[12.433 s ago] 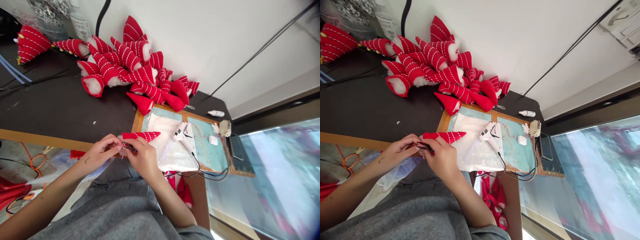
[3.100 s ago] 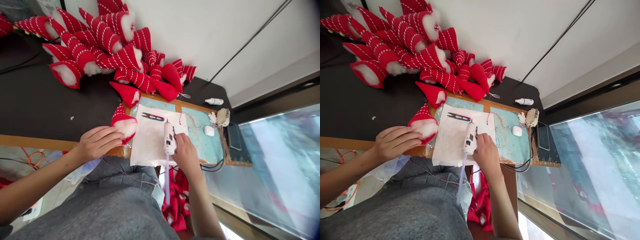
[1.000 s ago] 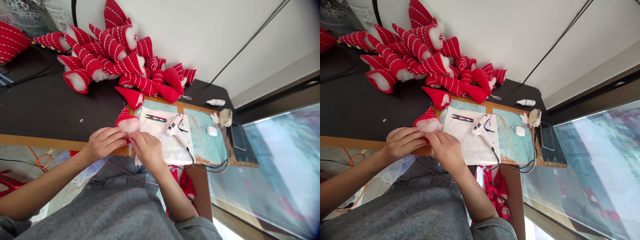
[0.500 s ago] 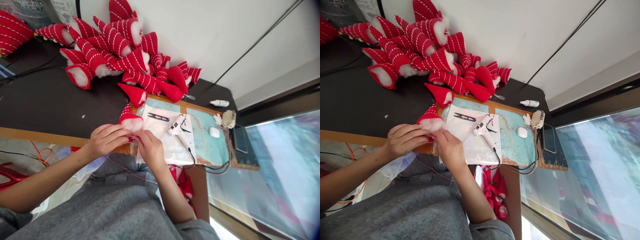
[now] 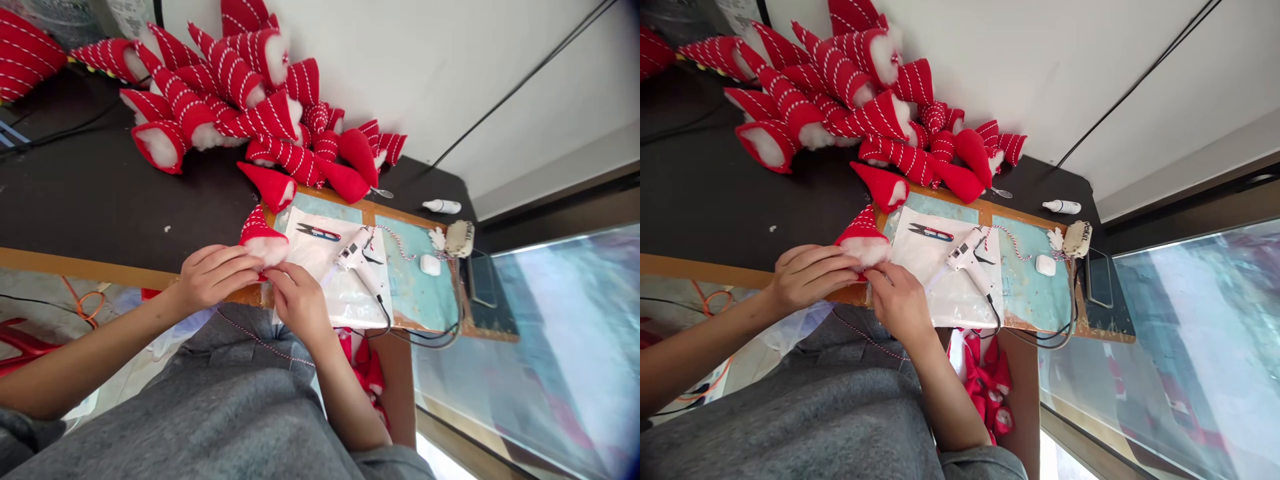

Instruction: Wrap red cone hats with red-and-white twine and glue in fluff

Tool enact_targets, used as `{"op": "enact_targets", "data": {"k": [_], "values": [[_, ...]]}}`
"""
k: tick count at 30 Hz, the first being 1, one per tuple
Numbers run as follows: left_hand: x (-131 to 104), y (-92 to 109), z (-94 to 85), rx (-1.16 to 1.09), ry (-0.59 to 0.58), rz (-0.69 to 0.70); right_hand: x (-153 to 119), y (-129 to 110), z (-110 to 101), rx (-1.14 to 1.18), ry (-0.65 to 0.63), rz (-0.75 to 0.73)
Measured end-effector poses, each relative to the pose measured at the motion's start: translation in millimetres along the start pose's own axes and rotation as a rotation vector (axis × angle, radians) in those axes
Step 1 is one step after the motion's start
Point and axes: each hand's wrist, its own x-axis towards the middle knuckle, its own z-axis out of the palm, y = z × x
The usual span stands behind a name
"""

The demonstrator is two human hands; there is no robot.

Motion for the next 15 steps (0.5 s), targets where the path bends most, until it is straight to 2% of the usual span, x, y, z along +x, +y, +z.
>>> {"op": "enact_targets", "data": {"k": [7, 10, 15], "values": [[-0.9, 0.0, -0.3, 0.069, -0.018, 0.013, 1.1, -3.2, -0.6, 0.004, 0.072, 0.026], [1.3, -0.3, -1.5, 0.085, -0.059, -0.006, 1.7, -5.1, -1.1, 0.02, 0.147, 0.05], [7.3, -1.1, -2.7, 0.09, 0.025, 0.078, 1.0, -6.5, -5.5, 0.096, 0.298, 0.019]]}}
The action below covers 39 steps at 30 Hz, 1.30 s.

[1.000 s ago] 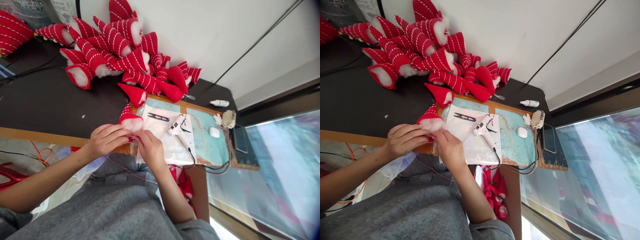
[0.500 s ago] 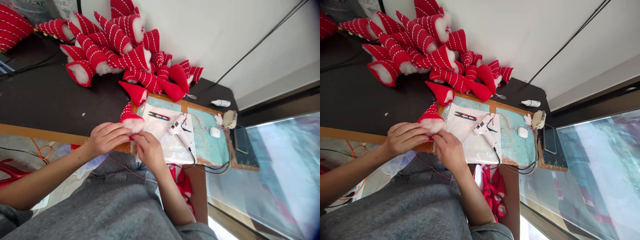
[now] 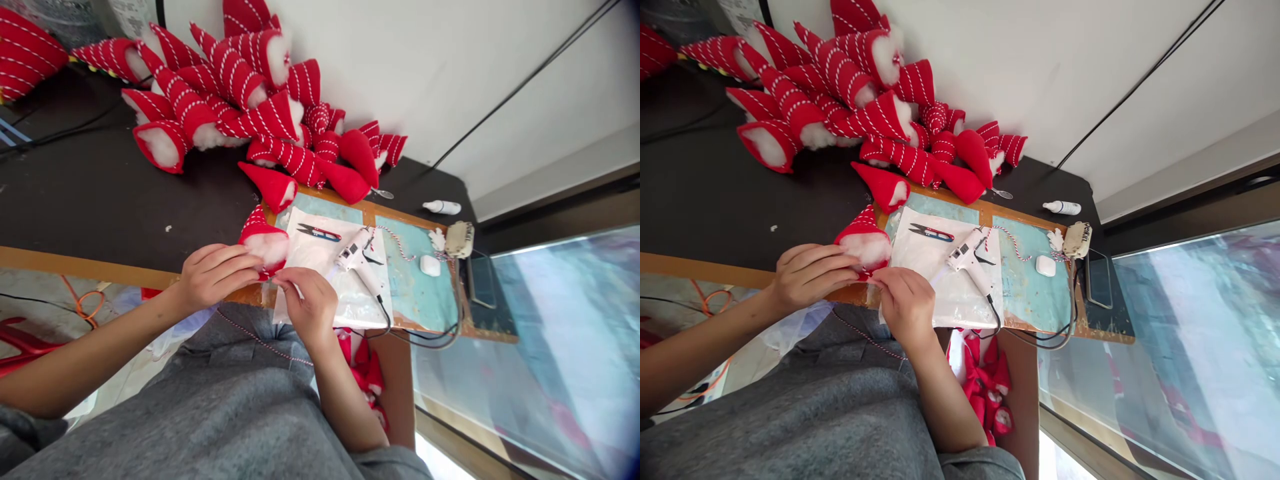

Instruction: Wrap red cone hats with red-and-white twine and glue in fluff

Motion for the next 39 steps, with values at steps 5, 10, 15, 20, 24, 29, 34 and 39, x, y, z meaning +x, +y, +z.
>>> {"op": "enact_targets", "data": {"k": [5, 10, 15, 20, 24, 29, 34, 39], "values": [[0, 1, 0.3, -0.002, -0.007, -0.003, -8, -3, -6, 0.035, -0.007, -0.065], [-2, 2, 1.4, -0.004, -0.021, -0.033, -18, -9, -10, -0.025, -0.096, 0.017], [-3, 0, 0.7, -0.038, -0.028, -0.061, -21, -7, -4, 0.001, -0.063, 0.099], [-3, -1, -1.2, -0.041, -0.075, -0.053, -24, -5, 6, 0.009, -0.015, 0.077], [-2, 1, -1.3, -0.06, -0.028, -0.047, -22, -7, 9, -0.024, -0.034, 0.013], [-1, 5, -3.1, -0.059, -0.085, -0.096, -19, -8, 12, -0.117, -0.129, 0.075], [5, 2, -1.4, -0.024, -0.014, 0.017, -15, -11, 8, -0.05, -0.014, 0.06], [8, 1, 0.2, -0.065, 0.008, -0.012, -9, -12, 7, -0.092, -0.079, 0.011]]}}
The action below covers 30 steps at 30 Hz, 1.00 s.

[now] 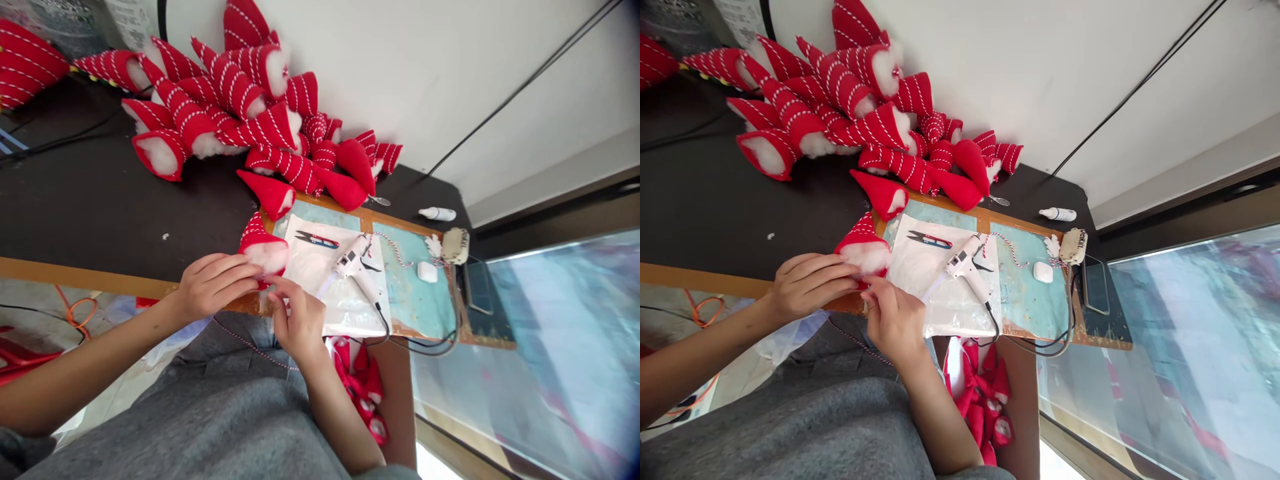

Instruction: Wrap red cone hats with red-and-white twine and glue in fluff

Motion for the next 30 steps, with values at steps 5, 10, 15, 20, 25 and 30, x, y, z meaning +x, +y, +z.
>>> {"op": "enact_targets", "data": {"k": [5, 10, 15, 20, 25, 30], "values": [[-3, 0, 0.0, 0.008, -0.008, 0.006, 4, 3, 7, -0.148, -0.123, 0.017], [-13, -2, 2.3, -0.163, -0.099, -0.157, 5, 2, 4, -0.037, -0.018, 0.017], [-19, -3, 3.0, -0.446, -0.169, -0.444, 6, 2, 0, 0.04, 0.022, 0.008], [-18, -3, 1.8, -0.466, -0.24, -0.503, 9, 8, 6, -0.035, -0.227, 0.026], [-24, -3, 6.2, -0.478, -0.207, -0.581, 9, 6, 6, 0.104, -0.066, 0.048], [-28, -3, 7.8, -0.367, -0.153, -0.404, 8, -2, 1, 0.4, 0.257, 0.202]]}}
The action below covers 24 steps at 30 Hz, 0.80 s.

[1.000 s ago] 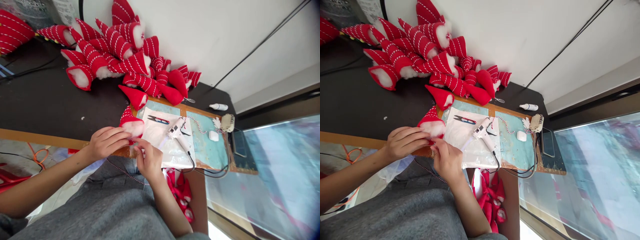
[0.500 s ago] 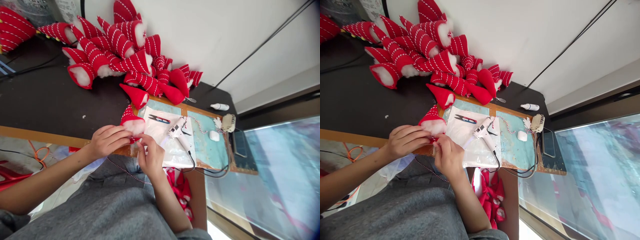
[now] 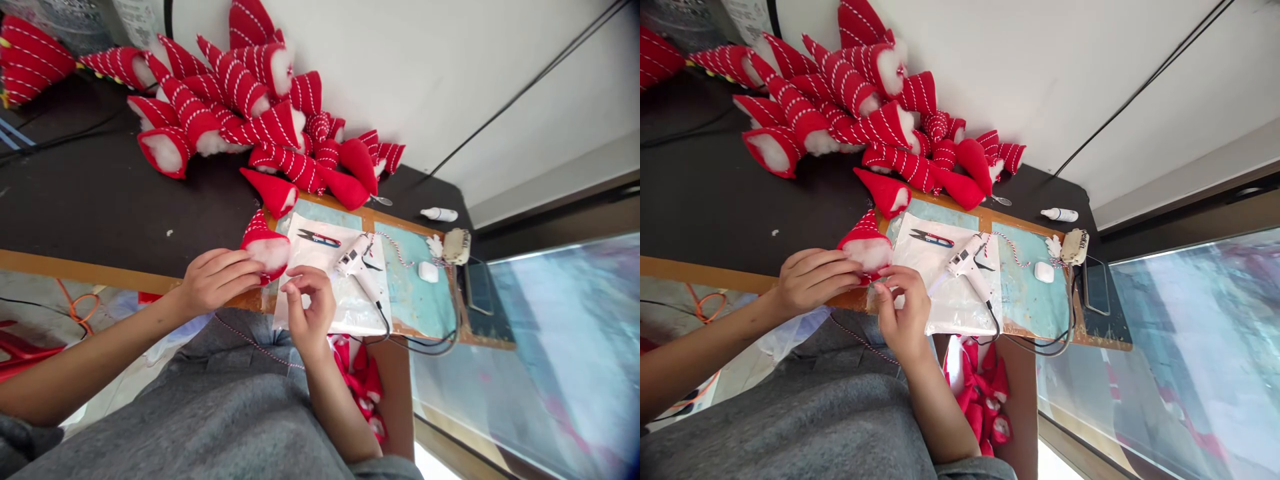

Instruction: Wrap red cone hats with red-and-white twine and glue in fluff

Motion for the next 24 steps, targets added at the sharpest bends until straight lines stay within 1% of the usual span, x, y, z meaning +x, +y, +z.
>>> {"op": "enact_targets", "data": {"k": [2, 4, 5, 7, 10, 13, 15, 17, 20, 22, 24], "values": [[5, 3, -2.4, 0.142, 0.069, 0.191, 0, -1, -2, 0.057, 0.05, 0.071], [12, 8, -5.2, 0.266, 0.127, 0.314, -1, -1, -5, 0.097, 0.053, 0.134], [16, 11, -6.4, 0.307, 0.143, 0.341, -1, -1, -8, 0.113, 0.045, 0.156], [21, 14, -7.7, 0.335, 0.163, 0.347, -4, 0, -17, 0.118, 0.021, 0.169], [22, 14, -6.9, 0.368, 0.183, 0.337, -9, 1, -30, 0.053, -0.007, 0.129], [19, 10, -4.6, 0.306, 0.172, 0.229, -14, 2, -41, -0.059, 0.01, 0.113], [17, 6, -2.8, 0.219, 0.156, 0.134, -16, 0, -46, -0.138, 0.018, 0.12], [18, 4, -1.1, 0.128, 0.139, 0.03, -16, -2, -49, -0.19, 0.005, 0.11], [24, 4, -1.7, 0.061, 0.139, -0.146, -17, -4, -53, -0.223, -0.041, 0.098], [33, 7, -7.2, 0.045, 0.2, -0.205, -17, -3, -57, -0.226, -0.048, 0.105], [46, 12, -18.5, 0.004, 0.298, -0.221, -17, 0, -61, -0.236, -0.017, 0.077]]}}
